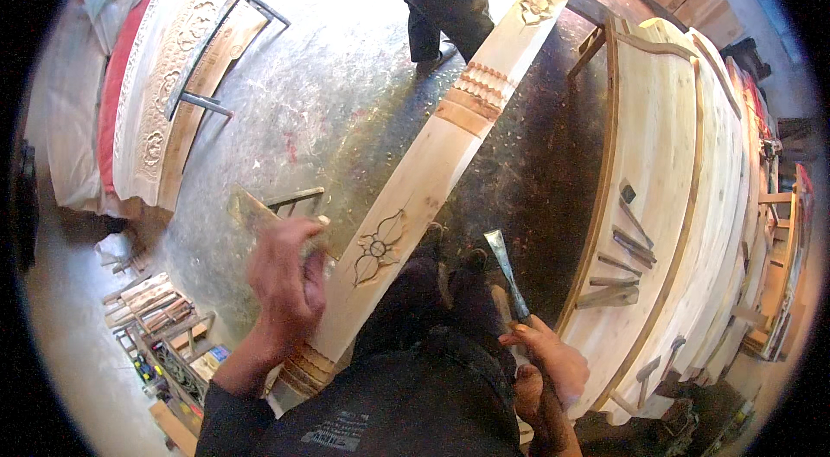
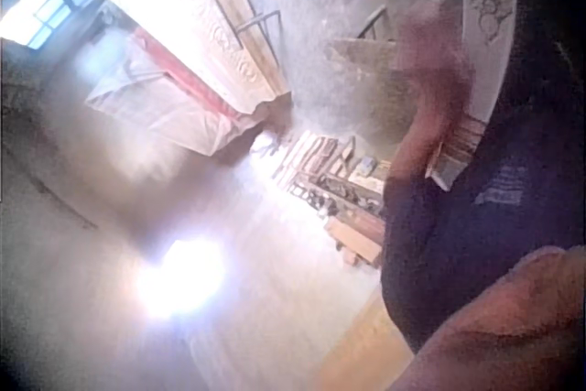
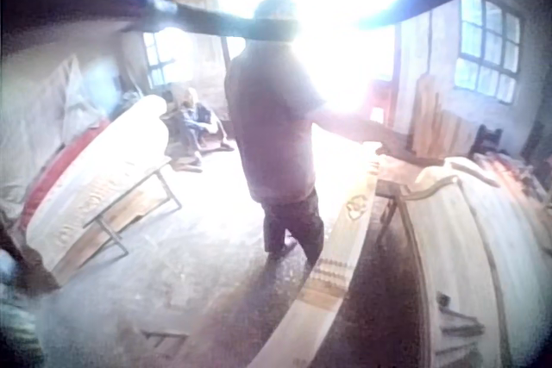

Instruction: The person carves a floral pattern into a wooden beam using a chisel and a mallet.

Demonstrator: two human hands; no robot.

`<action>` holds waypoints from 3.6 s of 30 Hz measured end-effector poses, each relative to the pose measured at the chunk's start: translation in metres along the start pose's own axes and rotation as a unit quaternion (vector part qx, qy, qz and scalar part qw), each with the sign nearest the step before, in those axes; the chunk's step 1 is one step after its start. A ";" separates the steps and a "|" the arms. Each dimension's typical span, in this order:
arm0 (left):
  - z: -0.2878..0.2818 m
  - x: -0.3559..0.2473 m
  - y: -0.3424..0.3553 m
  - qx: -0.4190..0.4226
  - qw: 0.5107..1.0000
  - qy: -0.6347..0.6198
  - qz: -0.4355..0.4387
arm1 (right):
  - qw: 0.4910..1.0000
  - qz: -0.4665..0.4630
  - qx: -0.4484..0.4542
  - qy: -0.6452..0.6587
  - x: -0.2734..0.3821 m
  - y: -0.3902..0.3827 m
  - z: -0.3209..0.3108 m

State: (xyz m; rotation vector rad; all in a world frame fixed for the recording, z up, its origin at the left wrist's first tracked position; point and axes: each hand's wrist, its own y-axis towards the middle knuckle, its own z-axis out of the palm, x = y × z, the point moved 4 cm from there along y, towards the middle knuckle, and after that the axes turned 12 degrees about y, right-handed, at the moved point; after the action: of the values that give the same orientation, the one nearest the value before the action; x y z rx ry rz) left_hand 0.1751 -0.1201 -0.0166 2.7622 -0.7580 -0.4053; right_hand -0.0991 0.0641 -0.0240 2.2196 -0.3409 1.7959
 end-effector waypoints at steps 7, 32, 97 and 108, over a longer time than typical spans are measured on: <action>-0.018 -0.056 -0.065 0.306 0.827 -0.373 0.289 | 0.999 -0.039 -0.015 0.001 -0.006 0.016 -0.003; -0.037 0.006 -0.127 0.128 0.679 -0.606 -0.393 | 0.906 -0.341 0.247 -0.038 0.099 0.077 0.235; -0.036 0.001 -0.089 0.273 0.552 -0.656 -0.437 | 0.868 -0.289 0.400 0.047 0.069 0.064 0.317; -0.030 0.001 -0.095 0.242 0.540 -0.660 -0.463 | 0.875 -0.311 0.369 0.049 0.072 0.063 0.315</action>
State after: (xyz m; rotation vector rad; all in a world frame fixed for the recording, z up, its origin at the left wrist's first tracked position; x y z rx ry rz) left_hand 0.2293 -0.0369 -0.0177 2.4642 0.7887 -2.9992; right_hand 0.1829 -0.1058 -0.0126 2.2300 1.1394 1.7902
